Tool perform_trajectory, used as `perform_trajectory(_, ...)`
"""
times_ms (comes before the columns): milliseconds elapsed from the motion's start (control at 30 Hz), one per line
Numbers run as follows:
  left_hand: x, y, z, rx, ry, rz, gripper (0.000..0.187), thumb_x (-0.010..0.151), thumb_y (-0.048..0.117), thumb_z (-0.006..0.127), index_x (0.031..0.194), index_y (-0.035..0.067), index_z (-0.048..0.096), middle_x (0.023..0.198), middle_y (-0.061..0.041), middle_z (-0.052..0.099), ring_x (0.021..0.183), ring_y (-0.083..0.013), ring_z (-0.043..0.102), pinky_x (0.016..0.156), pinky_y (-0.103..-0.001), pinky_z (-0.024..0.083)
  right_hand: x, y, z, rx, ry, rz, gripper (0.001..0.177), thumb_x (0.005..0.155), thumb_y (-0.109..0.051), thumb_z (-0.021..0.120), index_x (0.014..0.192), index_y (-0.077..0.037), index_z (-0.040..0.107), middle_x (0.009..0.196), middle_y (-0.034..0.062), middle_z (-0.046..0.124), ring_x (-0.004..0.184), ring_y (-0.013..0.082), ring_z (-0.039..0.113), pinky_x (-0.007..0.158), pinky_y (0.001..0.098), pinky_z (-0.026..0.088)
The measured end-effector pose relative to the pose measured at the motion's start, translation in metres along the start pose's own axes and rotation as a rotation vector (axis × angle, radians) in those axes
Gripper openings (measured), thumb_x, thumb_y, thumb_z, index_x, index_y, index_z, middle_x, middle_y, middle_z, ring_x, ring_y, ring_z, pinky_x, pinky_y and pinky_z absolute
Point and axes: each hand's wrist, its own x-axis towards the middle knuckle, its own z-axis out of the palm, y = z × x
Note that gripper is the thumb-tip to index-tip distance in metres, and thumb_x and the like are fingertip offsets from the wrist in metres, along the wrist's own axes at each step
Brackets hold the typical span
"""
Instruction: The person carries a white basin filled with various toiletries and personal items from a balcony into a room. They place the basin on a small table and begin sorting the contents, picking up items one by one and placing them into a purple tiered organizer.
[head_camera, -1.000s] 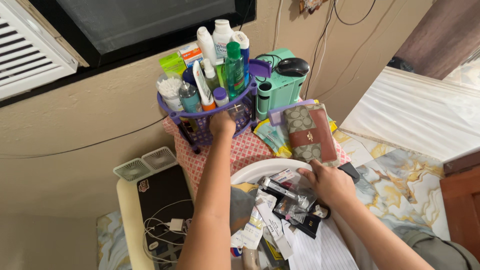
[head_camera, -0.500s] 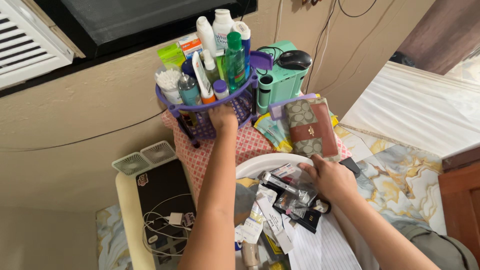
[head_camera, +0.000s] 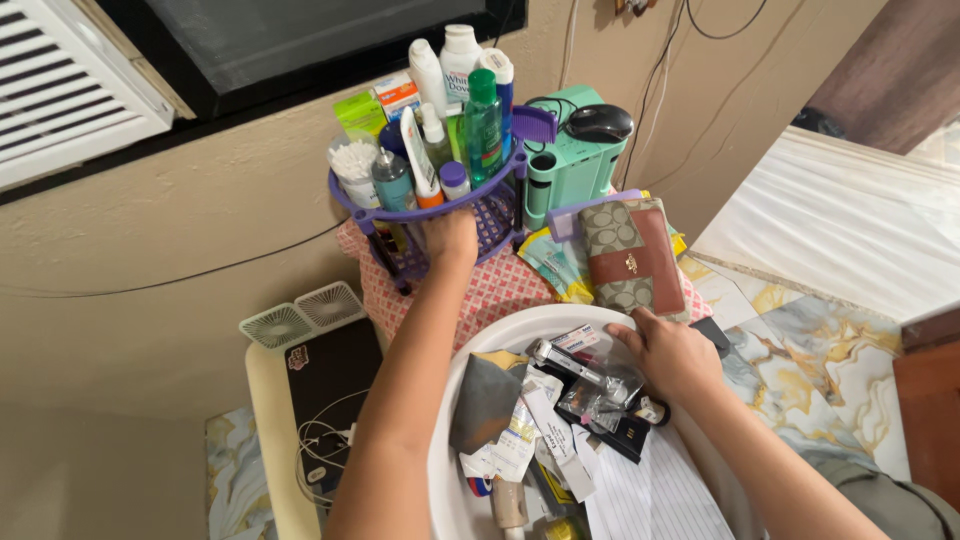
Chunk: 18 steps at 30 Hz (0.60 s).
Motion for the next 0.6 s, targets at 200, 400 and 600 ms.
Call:
perform_trajectory(200, -0.041, -0.017, -0.048, 0.044, 0.044, 0.146, 0.018, 0.087, 0.007, 0.063, 0.098, 0.014, 0.075, 0.106, -0.01, 0.076, 0.104, -0.0317, 0.072, 0.096, -0.054, 0.047, 0.003, 0.002, 0.004, 0.0, 0.007, 0.008, 0.061, 0.094, -0.071, 0.042, 0.107, -0.016, 0.065, 0.085, 0.0157, 0.076, 0.087, 0.0377, 0.073, 0.075, 0.0528, 0.056)
perform_trajectory(400, -0.031, -0.039, -0.066, 0.088, -0.126, 0.157, 0.06, 0.072, 0.027, 0.082, 0.128, 0.016, 0.062, 0.115, -0.011, 0.071, 0.113, -0.0331, 0.065, 0.1, -0.06, 0.04, 0.004, 0.003, 0.003, 0.005, 0.022, -0.013, 0.061, 0.093, -0.071, 0.042, 0.11, -0.017, 0.065, 0.086, 0.0157, 0.076, 0.088, 0.0381, 0.073, 0.076, 0.0524, 0.056)
perform_trajectory(600, -0.028, -0.048, -0.067, 0.03, -0.032, 0.22, 0.064, 0.065, 0.045, 0.089, 0.12, 0.02, 0.067, 0.124, -0.01, 0.068, 0.122, -0.0339, 0.061, 0.103, -0.057, 0.041, -0.001, 0.001, 0.001, 0.012, 0.009, 0.003, 0.061, 0.093, -0.07, 0.042, 0.111, -0.018, 0.065, 0.088, 0.0167, 0.075, 0.09, 0.0389, 0.072, 0.077, 0.0533, 0.055)
